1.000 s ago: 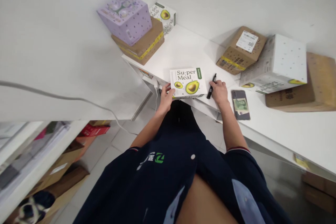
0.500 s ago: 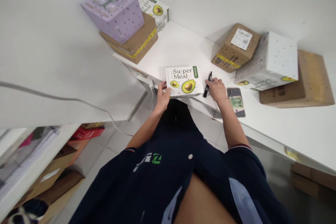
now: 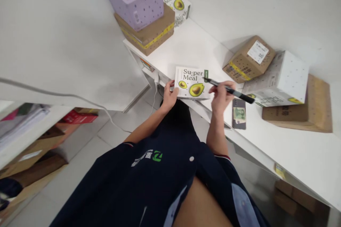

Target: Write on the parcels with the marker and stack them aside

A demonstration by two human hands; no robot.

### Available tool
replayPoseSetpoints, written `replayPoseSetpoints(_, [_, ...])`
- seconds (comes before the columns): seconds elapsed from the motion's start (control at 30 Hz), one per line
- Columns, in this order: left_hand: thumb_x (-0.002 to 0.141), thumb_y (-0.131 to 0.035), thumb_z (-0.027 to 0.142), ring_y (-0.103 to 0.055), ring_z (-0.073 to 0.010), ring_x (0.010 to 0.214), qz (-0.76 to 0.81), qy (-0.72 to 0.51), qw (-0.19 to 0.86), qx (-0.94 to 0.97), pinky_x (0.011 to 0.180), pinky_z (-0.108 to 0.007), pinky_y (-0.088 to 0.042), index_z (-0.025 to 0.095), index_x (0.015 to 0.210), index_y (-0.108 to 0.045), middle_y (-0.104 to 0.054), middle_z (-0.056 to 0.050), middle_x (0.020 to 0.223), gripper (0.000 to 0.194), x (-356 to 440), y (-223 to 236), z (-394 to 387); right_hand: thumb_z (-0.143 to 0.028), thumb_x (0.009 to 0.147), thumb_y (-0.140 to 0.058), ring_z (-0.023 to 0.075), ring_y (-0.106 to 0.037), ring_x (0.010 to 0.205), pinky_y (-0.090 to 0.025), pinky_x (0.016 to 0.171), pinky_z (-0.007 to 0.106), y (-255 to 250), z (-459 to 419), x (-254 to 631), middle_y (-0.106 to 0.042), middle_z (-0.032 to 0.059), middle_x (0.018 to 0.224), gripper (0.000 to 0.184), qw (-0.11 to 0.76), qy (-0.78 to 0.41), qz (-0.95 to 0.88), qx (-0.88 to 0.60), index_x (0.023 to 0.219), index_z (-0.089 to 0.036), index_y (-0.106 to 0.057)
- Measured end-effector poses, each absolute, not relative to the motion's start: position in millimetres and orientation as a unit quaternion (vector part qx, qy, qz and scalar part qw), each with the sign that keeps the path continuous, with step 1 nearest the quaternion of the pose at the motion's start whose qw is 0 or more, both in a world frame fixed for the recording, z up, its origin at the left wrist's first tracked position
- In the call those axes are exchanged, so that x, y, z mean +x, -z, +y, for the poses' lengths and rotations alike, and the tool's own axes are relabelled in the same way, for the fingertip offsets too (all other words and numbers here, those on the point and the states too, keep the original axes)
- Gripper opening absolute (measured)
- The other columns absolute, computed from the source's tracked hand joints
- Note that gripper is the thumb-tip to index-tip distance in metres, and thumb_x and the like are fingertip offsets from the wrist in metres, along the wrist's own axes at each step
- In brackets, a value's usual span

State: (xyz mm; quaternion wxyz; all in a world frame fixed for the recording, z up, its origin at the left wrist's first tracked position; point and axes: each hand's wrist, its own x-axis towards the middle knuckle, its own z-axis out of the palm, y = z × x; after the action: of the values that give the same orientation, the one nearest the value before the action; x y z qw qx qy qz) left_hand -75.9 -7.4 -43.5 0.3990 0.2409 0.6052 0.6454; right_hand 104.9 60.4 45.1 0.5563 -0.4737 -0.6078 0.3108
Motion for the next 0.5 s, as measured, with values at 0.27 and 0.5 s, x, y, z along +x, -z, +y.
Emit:
replayPoseSetpoints(0.27, [0.080,-0.070,0.023,-0.057,-0.0272,0.124,0.575,-0.671,0.397,0.247,0.106,-0.045,-0.050,0.022,0.119,-0.061,-0.060,-0.009,0.127,0.040,-75,42,-7,-0.065,0.087,-0.052,0.0159,-0.065,0.067,-0.057,0.066,0.033,-31,39,51,-0.064,0.0001,0.075,0.041,0.408,-0.478,-0.660,-0.411,0.094,-0.025,-0.060])
replayPoseSetpoints(0.5, [0.080,-0.073,0.027,-0.058,-0.0272,0.124,0.572,-0.674,0.395,0.250,0.105,-0.045,-0.051,0.024,0.117,-0.062,-0.060,-0.008,0.128,0.039,-77,41,-7,-0.055,0.091,-0.052,0.0137,-0.059,0.060,-0.050,0.060,0.031,-17,42,53,-0.062,-0.0020,0.070,0.032,0.408,-0.402,-0.713,-0.403,0.090,-0.025,-0.062])
